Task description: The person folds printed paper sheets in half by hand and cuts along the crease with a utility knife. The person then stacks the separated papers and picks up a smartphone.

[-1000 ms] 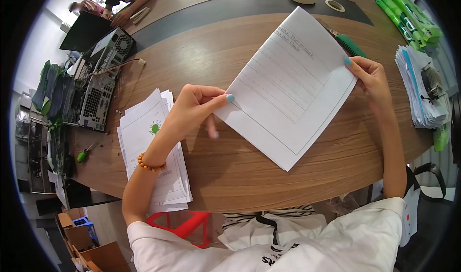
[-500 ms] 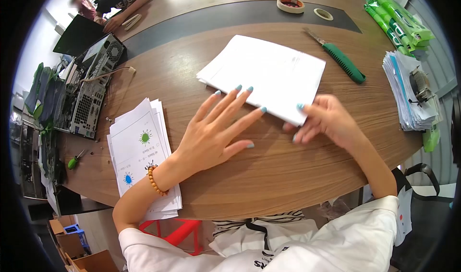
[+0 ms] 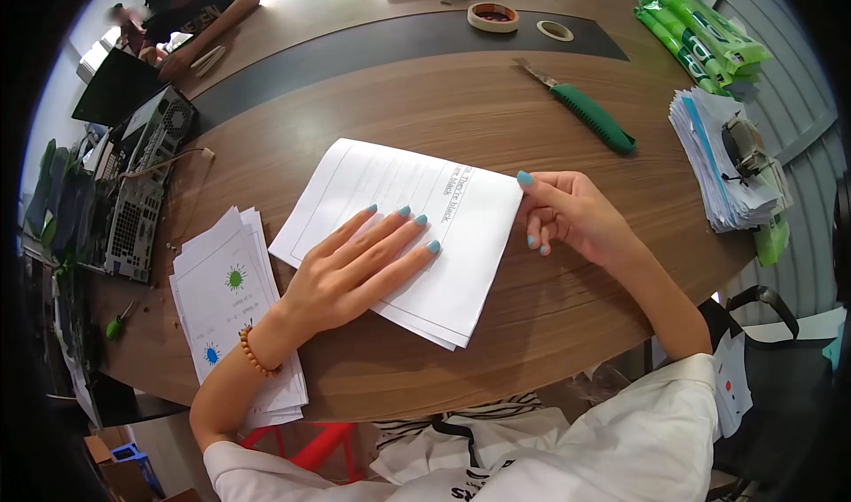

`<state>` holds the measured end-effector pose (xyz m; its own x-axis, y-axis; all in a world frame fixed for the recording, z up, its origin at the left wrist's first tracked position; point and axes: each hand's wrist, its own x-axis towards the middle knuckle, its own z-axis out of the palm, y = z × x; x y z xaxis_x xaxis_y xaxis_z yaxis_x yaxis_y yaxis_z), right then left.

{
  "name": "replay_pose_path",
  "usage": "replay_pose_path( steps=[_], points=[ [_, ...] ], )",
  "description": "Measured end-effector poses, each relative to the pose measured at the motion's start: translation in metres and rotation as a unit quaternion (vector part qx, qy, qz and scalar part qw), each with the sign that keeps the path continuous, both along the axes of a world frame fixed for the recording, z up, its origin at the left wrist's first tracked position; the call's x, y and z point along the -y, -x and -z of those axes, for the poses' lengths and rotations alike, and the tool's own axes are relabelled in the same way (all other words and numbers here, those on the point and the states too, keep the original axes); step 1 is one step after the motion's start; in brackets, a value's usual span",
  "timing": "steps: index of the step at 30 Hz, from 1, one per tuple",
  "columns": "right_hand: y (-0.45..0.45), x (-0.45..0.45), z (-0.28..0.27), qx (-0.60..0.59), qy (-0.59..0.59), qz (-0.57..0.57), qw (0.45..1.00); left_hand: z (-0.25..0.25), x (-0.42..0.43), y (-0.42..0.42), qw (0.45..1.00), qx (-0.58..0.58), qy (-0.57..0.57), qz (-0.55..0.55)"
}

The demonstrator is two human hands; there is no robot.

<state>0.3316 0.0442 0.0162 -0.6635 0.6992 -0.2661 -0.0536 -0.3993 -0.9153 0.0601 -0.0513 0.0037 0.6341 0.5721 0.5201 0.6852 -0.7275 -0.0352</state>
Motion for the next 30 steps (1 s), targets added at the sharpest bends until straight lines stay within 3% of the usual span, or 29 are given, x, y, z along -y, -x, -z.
replay_pose_path(
  steps=[7, 17, 20, 30],
  points=[
    [0.004, 0.003, -0.005, 0.116, -0.092, -0.002, 0.989, 0.004, -0.001, 0.005, 0.998, -0.042, -0.039, 0.009],
    [0.002, 0.002, -0.002, 0.114, -0.099, 0.015, 0.988, 0.003, 0.002, 0.001, 0.997, -0.039, -0.057, 0.015],
    [0.003, 0.003, 0.0, 0.122, -0.098, 0.013, 0.988, 0.001, 0.004, -0.002, 0.994, -0.034, -0.072, 0.069],
    [0.011, 0.011, -0.002, 0.07, -0.061, -0.065, 0.994, 0.003, 0.01, 0.002, 0.991, -0.024, -0.049, 0.125]
  ],
)
